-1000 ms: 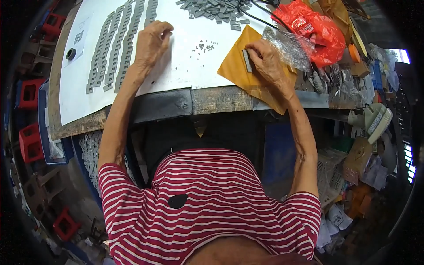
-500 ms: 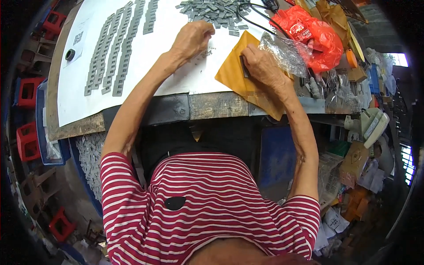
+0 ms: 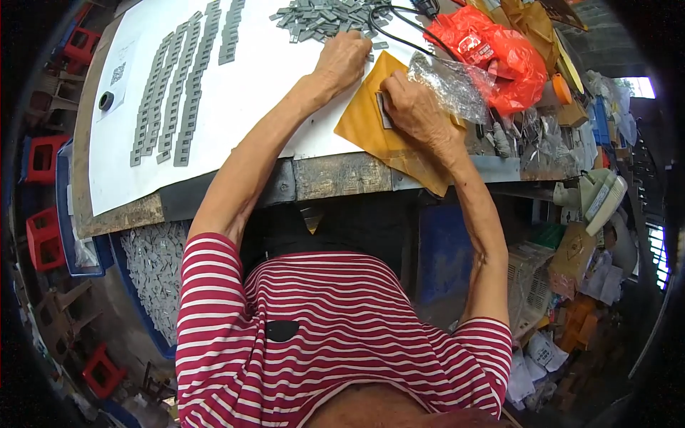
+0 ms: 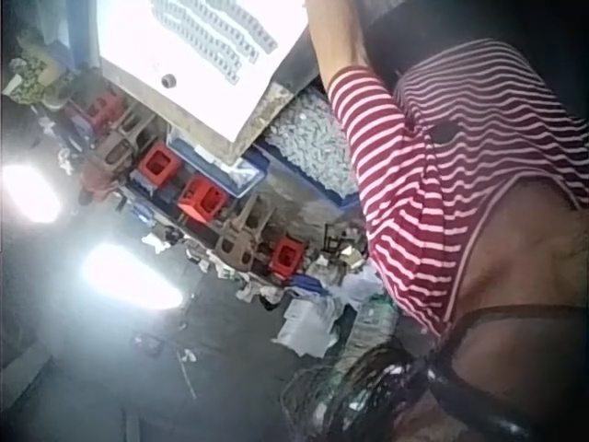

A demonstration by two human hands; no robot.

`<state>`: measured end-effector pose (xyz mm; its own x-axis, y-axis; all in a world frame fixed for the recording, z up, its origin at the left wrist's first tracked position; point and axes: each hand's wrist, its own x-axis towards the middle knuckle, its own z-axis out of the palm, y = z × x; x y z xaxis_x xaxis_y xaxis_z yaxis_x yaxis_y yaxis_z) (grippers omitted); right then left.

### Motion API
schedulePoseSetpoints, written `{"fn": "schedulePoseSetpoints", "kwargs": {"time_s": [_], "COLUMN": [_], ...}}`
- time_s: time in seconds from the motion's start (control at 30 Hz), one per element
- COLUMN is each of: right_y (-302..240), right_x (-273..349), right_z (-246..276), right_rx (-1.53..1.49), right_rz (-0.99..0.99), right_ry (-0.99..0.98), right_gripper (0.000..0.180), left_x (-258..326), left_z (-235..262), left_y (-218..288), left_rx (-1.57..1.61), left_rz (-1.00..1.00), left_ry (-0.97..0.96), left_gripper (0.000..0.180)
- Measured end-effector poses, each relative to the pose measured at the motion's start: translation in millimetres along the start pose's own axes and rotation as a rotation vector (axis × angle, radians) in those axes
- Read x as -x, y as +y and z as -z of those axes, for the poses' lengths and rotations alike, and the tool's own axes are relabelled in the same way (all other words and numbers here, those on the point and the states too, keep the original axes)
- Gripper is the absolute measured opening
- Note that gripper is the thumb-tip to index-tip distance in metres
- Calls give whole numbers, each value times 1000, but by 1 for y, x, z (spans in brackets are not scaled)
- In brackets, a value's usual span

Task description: Sorting and inspecting small metal components by hand at an industrial workbench.

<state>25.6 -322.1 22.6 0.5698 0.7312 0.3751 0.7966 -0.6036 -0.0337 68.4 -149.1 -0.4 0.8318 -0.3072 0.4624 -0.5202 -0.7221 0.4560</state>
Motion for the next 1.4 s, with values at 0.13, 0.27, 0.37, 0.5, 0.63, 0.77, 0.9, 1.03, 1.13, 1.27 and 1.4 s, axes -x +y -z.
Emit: {"fn": "schedulePoseSetpoints", "kwargs": {"time_s": [0.13, 0.27, 0.37, 0.5, 0.63, 0.77, 0.9, 1.03, 1.13, 1.27, 1.4], "right_y": [0, -2, -4, -2, -5, -12, -20, -30, -45, -76, -97], "right_x": [10, 18, 23, 32, 35, 36, 36, 33, 31, 32, 35], "right_z": [2, 13, 18, 20, 24, 29, 32, 40, 48, 53, 45], "right_rx": [-302, -1047, -1356, -1523, -1529, -1448, -1385, -1351, -1264, -1099, -661], "right_rz": [-191, -800, -914, -979, -990, -966, -933, -896, -862, -822, -559], "right_ry": [164, 66, 122, 102, 87, 128, 154, 172, 181, 207, 223], "right_gripper": [7, 15, 13, 13, 10, 8, 7, 6, 6, 6, 8], "left_x": [2, 3, 3, 6, 10, 13, 18, 25, 39, 65, 90], "left_z": [-5, -7, -8, -7, -8, -6, -1, 19, 42, 73, 76], "left_y": [-3, -6, -8, -8, -9, -9, -4, 11, 34, 78, 90], "left_rx": [35, 29, 53, 78, 76, 68, 78, 187, 411, 734, 842], "left_rz": [-38, -59, -65, -72, -56, -75, -19, 92, 154, 404, 450], "left_ry": [84, 48, 36, 29, 95, 51, 60, 56, 62, -176, -190], "left_gripper": [6, 5, 4, 5, 6, 6, 7, 9, 11, 22, 21]}}
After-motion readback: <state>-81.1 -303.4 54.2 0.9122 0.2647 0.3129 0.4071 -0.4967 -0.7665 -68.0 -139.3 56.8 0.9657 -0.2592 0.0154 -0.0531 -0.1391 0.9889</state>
